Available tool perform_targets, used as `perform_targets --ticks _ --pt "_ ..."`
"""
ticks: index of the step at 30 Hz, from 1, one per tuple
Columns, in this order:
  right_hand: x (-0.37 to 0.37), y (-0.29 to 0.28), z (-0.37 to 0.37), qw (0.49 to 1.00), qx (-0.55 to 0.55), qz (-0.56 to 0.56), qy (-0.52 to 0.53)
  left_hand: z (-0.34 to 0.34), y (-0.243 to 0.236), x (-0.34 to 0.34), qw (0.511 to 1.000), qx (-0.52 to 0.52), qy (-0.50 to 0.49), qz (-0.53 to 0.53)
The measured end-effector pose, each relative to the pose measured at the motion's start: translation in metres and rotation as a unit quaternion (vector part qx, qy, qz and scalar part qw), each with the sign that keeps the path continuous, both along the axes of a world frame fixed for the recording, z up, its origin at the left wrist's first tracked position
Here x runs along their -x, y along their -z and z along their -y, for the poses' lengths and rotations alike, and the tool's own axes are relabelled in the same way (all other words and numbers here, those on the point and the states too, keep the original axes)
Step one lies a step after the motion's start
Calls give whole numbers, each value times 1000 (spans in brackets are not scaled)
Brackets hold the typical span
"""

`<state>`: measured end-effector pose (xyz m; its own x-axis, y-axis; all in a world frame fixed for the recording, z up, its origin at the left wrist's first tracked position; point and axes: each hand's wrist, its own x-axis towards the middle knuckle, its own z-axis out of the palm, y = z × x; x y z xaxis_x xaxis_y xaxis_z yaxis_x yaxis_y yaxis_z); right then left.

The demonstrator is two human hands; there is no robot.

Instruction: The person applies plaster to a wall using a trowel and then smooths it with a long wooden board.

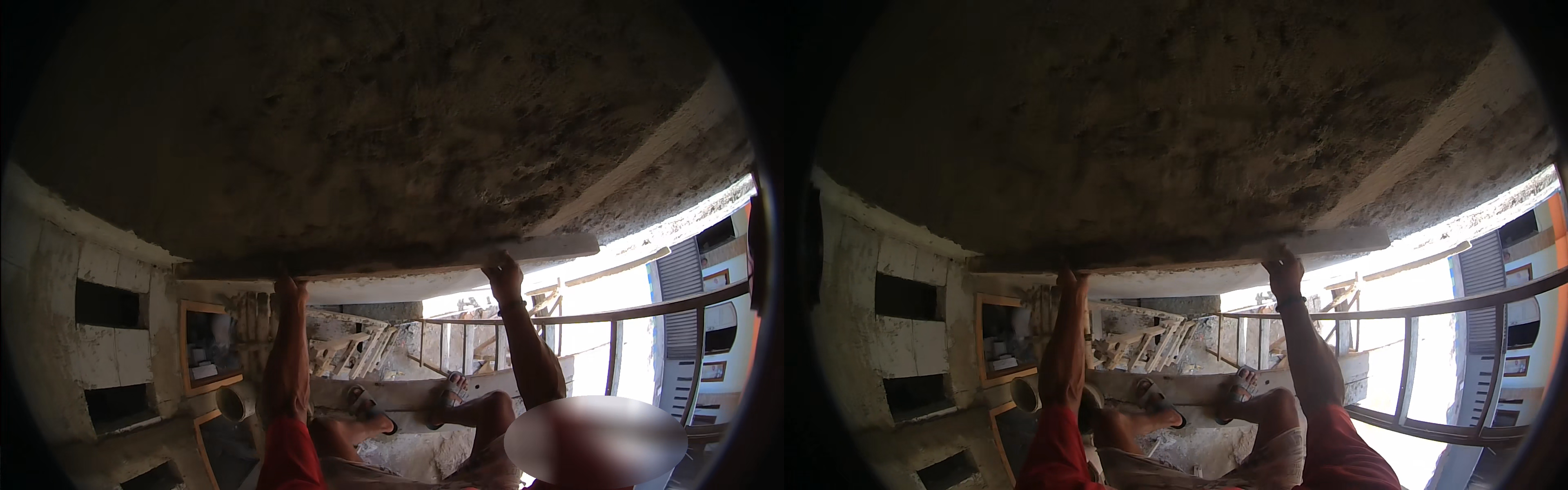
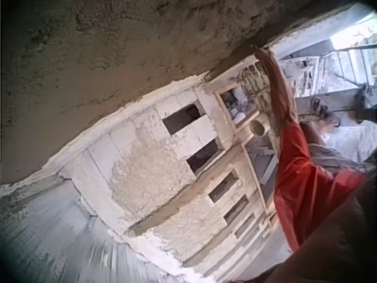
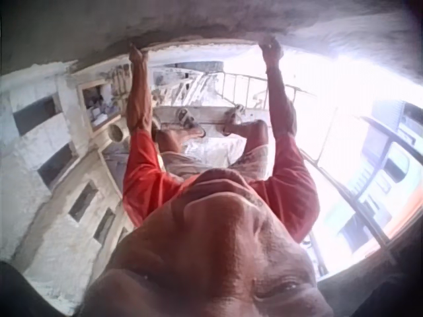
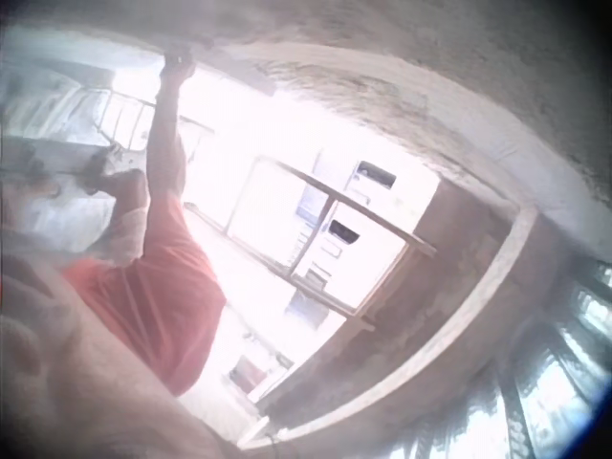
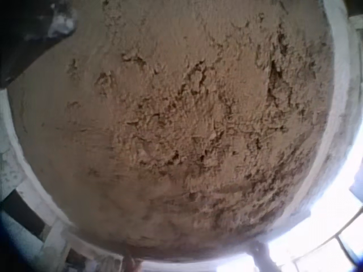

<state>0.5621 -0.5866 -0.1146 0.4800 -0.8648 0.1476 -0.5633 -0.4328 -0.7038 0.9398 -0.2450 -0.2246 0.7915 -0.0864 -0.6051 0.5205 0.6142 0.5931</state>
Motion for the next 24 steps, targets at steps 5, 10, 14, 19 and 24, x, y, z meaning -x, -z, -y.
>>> perform_targets --ticks 5,10,14,19,24 --pt "-21 6 -16 999 -42 18 19 -45 63 -16 979 -80 69 173" --pt "-46 16 -38 998 -21 60 -8 -63 44 -40 965 -152 103 189" --pt "-58 25 -47 990 -95 105 -21 -81 23 -61 975 -114 78 174" --pt "-31 -11 -23 996 -34 72 -28 -35 -12 -28 998 -4 12 63" --pt "-25 -80 -15 997 -36 53 -42 -49 -30 -10 788 -447 201 372"
